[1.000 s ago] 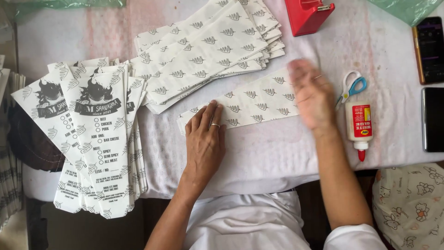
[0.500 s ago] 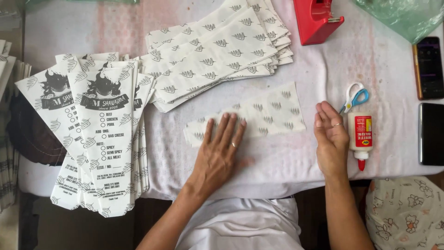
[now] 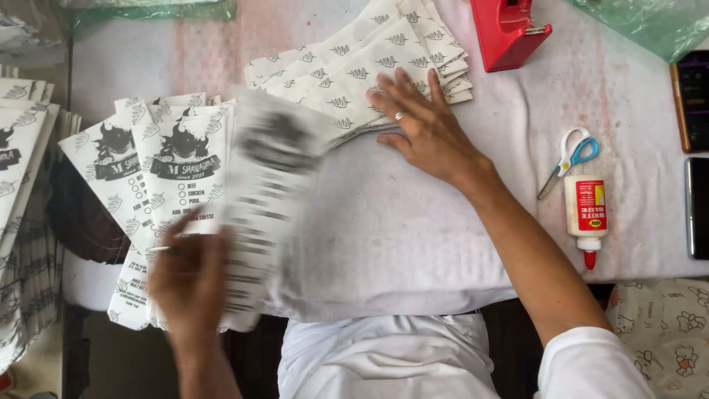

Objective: Manually assembling paper food packaging by applying glue and folding printed sheets.

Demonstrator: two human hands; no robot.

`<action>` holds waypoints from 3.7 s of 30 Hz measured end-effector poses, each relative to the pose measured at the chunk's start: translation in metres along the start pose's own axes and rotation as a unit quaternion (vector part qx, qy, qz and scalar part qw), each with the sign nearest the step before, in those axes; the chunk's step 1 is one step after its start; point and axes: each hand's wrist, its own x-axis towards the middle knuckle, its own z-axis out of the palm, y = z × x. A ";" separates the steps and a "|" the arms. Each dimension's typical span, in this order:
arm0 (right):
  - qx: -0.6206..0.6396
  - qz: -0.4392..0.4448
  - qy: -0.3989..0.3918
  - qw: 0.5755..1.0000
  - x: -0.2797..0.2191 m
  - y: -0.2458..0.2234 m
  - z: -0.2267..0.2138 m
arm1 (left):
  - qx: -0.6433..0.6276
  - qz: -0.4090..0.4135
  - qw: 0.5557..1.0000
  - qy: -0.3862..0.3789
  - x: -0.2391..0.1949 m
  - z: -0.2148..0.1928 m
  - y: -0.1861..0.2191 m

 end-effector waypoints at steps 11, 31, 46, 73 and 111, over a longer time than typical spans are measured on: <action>-0.066 0.095 0.142 0.983 -0.125 -0.067 -0.033 | 0.252 0.264 0.929 0.062 0.024 0.045 -0.032; 0.469 0.416 0.459 0.629 -0.251 -0.018 -0.076 | 0.168 0.495 0.810 -0.266 0.016 0.130 0.004; 0.414 0.347 0.420 0.730 -0.179 -0.032 -0.003 | 0.148 0.313 0.885 -0.310 0.032 0.120 0.032; 0.470 0.321 0.411 0.713 -0.121 -0.085 0.034 | 0.009 0.223 0.915 -0.335 0.065 0.129 0.014; 0.008 -0.007 0.168 0.986 -0.129 -0.026 -0.047 | 0.195 0.537 0.801 -0.177 0.002 0.130 -0.015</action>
